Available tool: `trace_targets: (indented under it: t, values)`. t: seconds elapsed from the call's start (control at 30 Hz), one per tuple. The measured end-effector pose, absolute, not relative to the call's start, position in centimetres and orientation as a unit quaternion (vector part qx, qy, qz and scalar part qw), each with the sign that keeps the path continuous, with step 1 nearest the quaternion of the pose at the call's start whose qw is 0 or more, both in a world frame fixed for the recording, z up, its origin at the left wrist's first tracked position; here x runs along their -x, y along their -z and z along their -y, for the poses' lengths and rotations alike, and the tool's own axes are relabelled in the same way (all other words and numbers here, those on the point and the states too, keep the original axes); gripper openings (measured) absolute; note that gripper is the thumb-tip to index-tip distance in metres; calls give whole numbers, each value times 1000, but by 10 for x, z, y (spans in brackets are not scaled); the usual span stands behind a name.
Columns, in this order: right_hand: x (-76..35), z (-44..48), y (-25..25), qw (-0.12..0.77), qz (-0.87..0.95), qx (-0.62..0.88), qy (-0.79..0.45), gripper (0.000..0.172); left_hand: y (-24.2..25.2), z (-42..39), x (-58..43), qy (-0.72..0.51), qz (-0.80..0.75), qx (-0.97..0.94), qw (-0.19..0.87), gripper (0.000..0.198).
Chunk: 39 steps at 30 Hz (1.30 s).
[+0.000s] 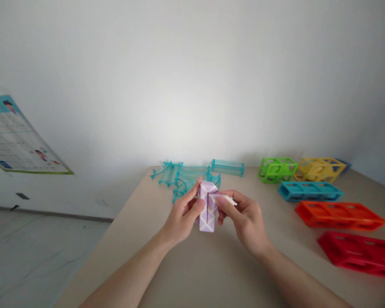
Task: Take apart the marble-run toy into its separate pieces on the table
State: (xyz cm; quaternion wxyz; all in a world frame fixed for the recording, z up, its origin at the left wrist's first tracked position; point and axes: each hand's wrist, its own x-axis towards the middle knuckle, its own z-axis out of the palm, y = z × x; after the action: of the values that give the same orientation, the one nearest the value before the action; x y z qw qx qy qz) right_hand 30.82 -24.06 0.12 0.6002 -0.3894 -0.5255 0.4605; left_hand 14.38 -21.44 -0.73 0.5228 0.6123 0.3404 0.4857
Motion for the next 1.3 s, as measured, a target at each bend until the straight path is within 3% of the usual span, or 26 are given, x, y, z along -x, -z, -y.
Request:
trace_targets:
  t: [0.33, 0.63, 0.93, 1.13, 1.3]
  values:
    - [-304, 243, -3, 581, 522, 413, -468, 32, 5, 220, -147, -501, -334, -629, 492, 64]
    - [-299, 245, -1, 560, 545, 432, -450, 34, 6, 222, -148, -514, -362, -644, 436, 52]
    - [-295, 248, 1, 542, 540, 474, -435, 39, 2, 227, -153, -522, -374, -557, 527, 49]
    - [-297, 247, 3, 527, 584, 485, -382, 37, 3, 227, -154, -540, -376, -573, 489, 48]
    - [-298, 244, 5, 522, 570, 452, -446, 34, 6, 226, -153, -540, -381, -602, 448, 48]
